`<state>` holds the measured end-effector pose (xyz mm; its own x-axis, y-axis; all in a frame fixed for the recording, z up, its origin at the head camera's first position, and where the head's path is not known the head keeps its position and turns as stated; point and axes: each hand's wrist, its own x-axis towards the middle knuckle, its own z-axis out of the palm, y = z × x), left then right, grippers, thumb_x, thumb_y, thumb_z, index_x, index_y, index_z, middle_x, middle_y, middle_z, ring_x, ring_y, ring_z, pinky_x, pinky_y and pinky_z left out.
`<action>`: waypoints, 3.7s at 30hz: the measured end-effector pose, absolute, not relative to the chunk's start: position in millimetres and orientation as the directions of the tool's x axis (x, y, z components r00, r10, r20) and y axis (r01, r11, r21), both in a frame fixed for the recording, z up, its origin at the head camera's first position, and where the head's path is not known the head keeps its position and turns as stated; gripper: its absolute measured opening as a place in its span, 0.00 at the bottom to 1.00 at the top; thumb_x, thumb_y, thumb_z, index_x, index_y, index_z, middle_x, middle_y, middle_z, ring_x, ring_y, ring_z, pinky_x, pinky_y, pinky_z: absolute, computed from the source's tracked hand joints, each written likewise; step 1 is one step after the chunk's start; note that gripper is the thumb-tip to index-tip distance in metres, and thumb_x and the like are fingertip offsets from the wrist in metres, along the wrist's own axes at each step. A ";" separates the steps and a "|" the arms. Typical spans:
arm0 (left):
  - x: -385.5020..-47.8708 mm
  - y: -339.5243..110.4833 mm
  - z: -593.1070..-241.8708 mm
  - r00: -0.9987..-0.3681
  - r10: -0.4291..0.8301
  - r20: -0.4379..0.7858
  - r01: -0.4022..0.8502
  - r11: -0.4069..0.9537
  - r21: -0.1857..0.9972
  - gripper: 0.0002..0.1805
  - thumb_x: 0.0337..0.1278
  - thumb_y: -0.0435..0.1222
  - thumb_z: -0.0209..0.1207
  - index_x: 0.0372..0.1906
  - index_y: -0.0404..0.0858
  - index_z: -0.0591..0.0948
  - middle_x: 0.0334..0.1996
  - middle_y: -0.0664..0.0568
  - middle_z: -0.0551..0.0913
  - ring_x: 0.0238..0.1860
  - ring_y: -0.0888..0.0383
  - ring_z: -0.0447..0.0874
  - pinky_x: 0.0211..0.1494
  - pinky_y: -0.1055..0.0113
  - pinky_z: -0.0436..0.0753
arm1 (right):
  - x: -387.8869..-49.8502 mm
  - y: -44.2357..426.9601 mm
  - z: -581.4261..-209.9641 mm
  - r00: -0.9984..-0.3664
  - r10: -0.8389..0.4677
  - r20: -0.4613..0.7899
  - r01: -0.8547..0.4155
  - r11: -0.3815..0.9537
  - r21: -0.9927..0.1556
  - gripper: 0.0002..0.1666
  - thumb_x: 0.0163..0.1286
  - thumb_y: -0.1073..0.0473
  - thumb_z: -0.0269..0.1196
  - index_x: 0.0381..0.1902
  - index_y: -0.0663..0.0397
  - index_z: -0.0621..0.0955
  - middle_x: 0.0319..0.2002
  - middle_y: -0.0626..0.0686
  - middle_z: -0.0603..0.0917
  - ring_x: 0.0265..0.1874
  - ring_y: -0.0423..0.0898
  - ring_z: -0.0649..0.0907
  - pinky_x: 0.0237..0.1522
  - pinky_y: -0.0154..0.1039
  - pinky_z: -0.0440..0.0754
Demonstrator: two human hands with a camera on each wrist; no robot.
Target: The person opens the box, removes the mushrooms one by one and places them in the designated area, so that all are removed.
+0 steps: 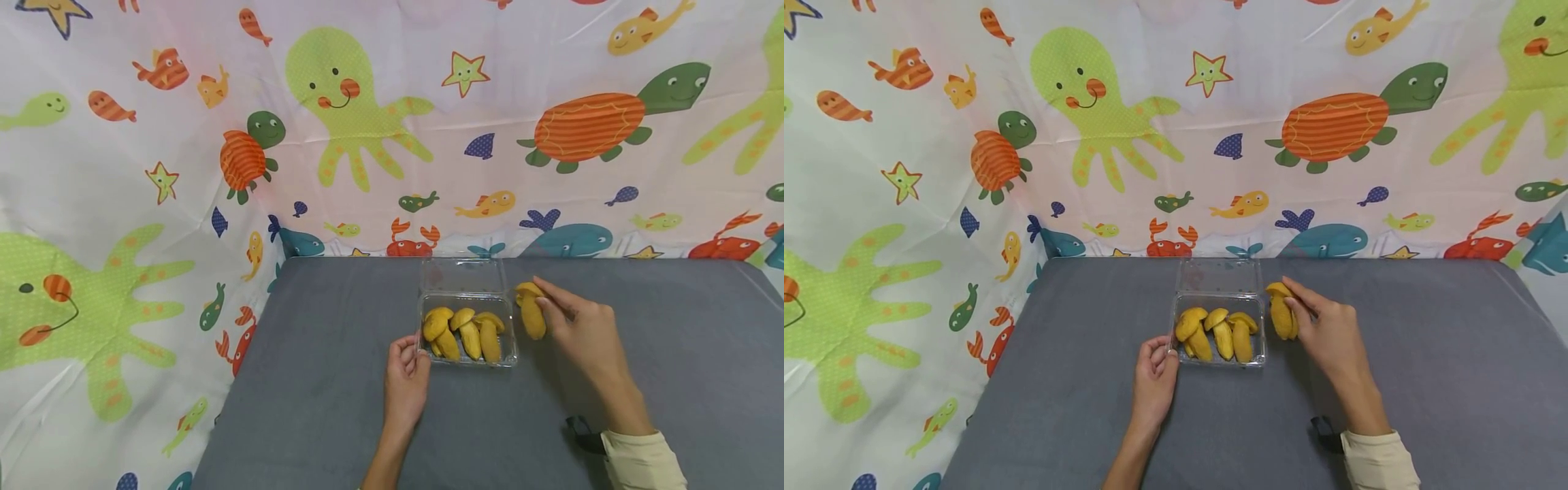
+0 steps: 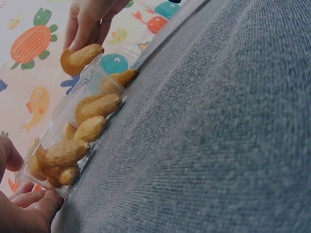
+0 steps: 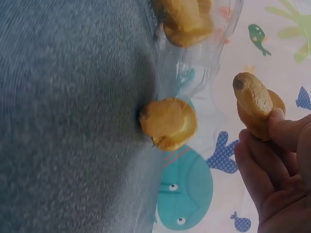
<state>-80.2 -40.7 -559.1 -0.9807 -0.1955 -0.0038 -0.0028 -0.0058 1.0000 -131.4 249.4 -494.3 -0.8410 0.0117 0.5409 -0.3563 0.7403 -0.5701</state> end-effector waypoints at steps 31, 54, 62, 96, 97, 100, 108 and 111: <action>-79.7 -40.5 -560.2 -0.980 -0.197 0.012 0.011 0.010 1.000 0.17 0.74 0.32 0.58 0.62 0.31 0.75 0.64 0.39 0.84 0.65 0.44 0.83 0.61 0.64 0.82 | -130.3 287.7 -503.8 -0.903 0.206 0.376 -0.073 0.791 -0.608 0.18 0.76 0.59 0.67 0.61 0.53 0.88 0.46 0.62 0.91 0.17 0.42 0.75 0.15 0.34 0.66; -79.2 -39.7 -559.1 -0.981 -0.194 0.005 0.002 0.019 1.000 0.17 0.74 0.33 0.58 0.62 0.32 0.75 0.67 0.37 0.80 0.68 0.43 0.80 0.65 0.55 0.80 | -134.5 301.1 -506.3 -0.952 0.198 0.234 0.013 0.788 -0.616 0.20 0.79 0.58 0.63 0.64 0.56 0.85 0.50 0.64 0.90 0.28 0.52 0.80 0.19 0.38 0.69; -77.6 -39.7 -558.0 -0.982 -0.189 0.004 0.005 -0.005 1.000 0.17 0.74 0.32 0.58 0.62 0.32 0.74 0.67 0.36 0.81 0.67 0.43 0.81 0.62 0.61 0.81 | -138.5 301.6 -509.6 -0.959 0.183 0.214 0.015 0.792 -0.611 0.19 0.79 0.59 0.63 0.63 0.59 0.85 0.50 0.66 0.90 0.28 0.52 0.80 0.19 0.37 0.70; -79.7 -44.0 -555.2 -0.984 -0.177 -0.020 -0.021 0.004 1.000 0.17 0.75 0.33 0.58 0.62 0.33 0.74 0.69 0.39 0.79 0.70 0.45 0.79 0.65 0.59 0.80 | -158.0 306.8 -519.5 -0.968 0.078 0.238 -0.076 0.813 -0.577 0.18 0.78 0.59 0.64 0.61 0.61 0.86 0.50 0.66 0.89 0.39 0.62 0.88 0.32 0.48 0.76; -79.7 -44.2 -554.6 -0.984 -0.176 -0.023 -0.024 0.002 1.000 0.17 0.75 0.33 0.58 0.62 0.34 0.74 0.69 0.40 0.79 0.69 0.46 0.79 0.65 0.59 0.80 | -158.3 307.1 -519.8 -0.968 0.078 0.240 -0.077 0.813 -0.577 0.18 0.78 0.60 0.64 0.61 0.61 0.86 0.50 0.66 0.89 0.40 0.62 0.88 0.33 0.49 0.76; -79.1 -44.2 -554.4 -0.985 -0.174 -0.017 -0.018 0.004 1.000 0.16 0.75 0.33 0.58 0.62 0.34 0.74 0.68 0.40 0.80 0.69 0.45 0.80 0.64 0.61 0.81 | -158.4 308.2 -521.4 -0.968 0.077 0.239 -0.078 0.813 -0.577 0.18 0.78 0.60 0.64 0.61 0.61 0.86 0.50 0.67 0.89 0.41 0.64 0.88 0.34 0.50 0.77; -78.5 -42.1 -556.5 -0.986 -0.164 -0.018 -0.015 -0.019 1.000 0.17 0.73 0.31 0.58 0.61 0.31 0.73 0.69 0.38 0.80 0.69 0.44 0.79 0.62 0.64 0.80 | -157.3 310.0 -523.9 -0.965 0.071 0.252 -0.094 0.805 -0.586 0.18 0.78 0.61 0.64 0.61 0.63 0.85 0.50 0.68 0.89 0.44 0.67 0.89 0.36 0.52 0.80; -77.8 -41.8 -556.8 -0.987 -0.161 -0.019 -0.015 -0.024 1.000 0.17 0.74 0.31 0.58 0.61 0.31 0.73 0.69 0.38 0.79 0.70 0.44 0.78 0.63 0.64 0.80 | -156.7 310.5 -525.0 -0.966 0.071 0.250 -0.094 0.801 -0.592 0.18 0.78 0.62 0.63 0.61 0.63 0.85 0.51 0.68 0.89 0.46 0.68 0.89 0.40 0.58 0.80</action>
<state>-77.8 -41.8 -556.8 -0.9867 -0.1613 -0.0190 -0.0153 -0.0242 0.9996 -156.7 310.5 -525.0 -0.9655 0.0713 0.2503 -0.0943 0.8007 -0.5916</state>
